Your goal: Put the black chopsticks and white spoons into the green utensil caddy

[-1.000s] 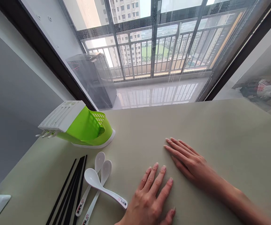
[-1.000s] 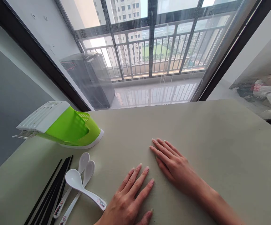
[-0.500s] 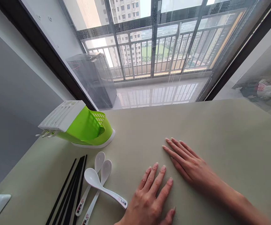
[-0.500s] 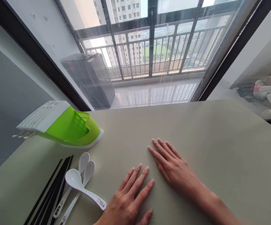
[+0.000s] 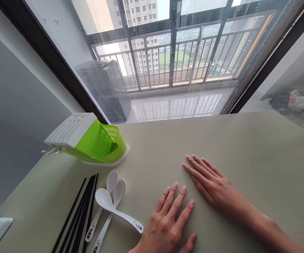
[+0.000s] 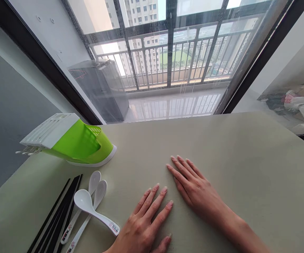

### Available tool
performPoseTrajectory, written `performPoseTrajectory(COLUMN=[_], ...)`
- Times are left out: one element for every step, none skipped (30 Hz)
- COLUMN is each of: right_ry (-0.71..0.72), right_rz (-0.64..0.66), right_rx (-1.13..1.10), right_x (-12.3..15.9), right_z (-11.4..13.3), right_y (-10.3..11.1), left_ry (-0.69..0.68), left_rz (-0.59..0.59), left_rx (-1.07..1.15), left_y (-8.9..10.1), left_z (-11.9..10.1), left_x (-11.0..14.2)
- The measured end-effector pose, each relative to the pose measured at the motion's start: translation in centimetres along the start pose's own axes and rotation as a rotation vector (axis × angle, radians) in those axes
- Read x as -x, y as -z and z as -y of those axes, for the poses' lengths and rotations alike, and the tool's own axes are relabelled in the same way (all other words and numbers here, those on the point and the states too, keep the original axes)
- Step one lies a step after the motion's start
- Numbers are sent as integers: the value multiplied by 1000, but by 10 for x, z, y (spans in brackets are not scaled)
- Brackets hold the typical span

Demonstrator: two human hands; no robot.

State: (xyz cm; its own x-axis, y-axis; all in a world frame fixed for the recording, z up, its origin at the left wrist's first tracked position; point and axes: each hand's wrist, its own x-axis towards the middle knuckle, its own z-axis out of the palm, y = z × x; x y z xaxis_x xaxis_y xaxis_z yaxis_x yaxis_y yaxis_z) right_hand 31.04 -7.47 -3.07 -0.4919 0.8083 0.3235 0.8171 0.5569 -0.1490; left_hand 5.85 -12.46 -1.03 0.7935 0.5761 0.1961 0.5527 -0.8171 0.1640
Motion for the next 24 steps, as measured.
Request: performPoseTrajectory(right_ry=[0, 1, 3, 5, 6, 6, 5, 4, 2, 1, -1, -4, -7, -8, -9, -9, -10, -9, -10, -11, -12, -13, -14, -16], right_rz=[0, 1, 3, 6, 10, 12, 14, 13, 13, 12, 10, 9, 8, 7, 6, 4, 3, 1, 0, -2, -2, -1, 0, 0], right_rx=[1, 4, 7, 10, 13, 14, 14, 13, 10, 7, 3, -1, -5, -8, -12, -15, -18, -22, -26, -31, -36, -41, -44, -46], right_x=[0, 0, 0, 0, 0, 0, 1, 1, 1, 1, 1, 1, 1, 1, 1, 1, 1, 1, 1, 1, 1, 1, 1, 1], right_z=[0, 0, -1, -1, -1, -1, -1, -2, -2, -2, -1, -1, -1, -1, -1, 0, 0, 0, -1, -1, -1, -1, -1, -1], right_y=[0, -1, -1, -1, -2, -2, -2, -2, -2, -2, -2, -2, -2, -2, -1, -1, -1, -1, -1, -2, -2, -2, -2, -2], left_ry=[-1, -2, -2, -2, -2, -2, -2, -2, -3, -4, -4, -4, -4, -4, -3, -1, 0, 0, 0, -1, -2, -2, -1, 1], left_rz=[0, 2, 5, 7, 8, 7, 5, 2, 0, 0, 0, 0, -1, -2, -2, -1, 1, 4, 6, 8, 9, 11, 12, 15], left_rx=[-3, -5, -5, -4, -2, -1, -1, -2, -3, -4, -4, -3, -2, 0, 1, 1, 0, -1, -3, -4, -5, -3, -1, 2], left_y=[0, 0, 1, 1, 1, 1, 1, 1, 1, 1, 1, 1, 1, 1, 1, 1, 1, 1, 1, 1, 1, 1, 1, 2], left_z=[0, 0, 0, 0, 0, 0, 0, 0, -1, -1, -1, -1, 0, 0, 0, 0, 0, 0, 0, 0, 0, 0, 0, 0], left_x=[0, 0, 0, 0, -1, -1, -1, -1, -1, -1, -1, -1, -1, -1, -1, 0, 0, 0, 0, 0, 0, 0, 0, 0])
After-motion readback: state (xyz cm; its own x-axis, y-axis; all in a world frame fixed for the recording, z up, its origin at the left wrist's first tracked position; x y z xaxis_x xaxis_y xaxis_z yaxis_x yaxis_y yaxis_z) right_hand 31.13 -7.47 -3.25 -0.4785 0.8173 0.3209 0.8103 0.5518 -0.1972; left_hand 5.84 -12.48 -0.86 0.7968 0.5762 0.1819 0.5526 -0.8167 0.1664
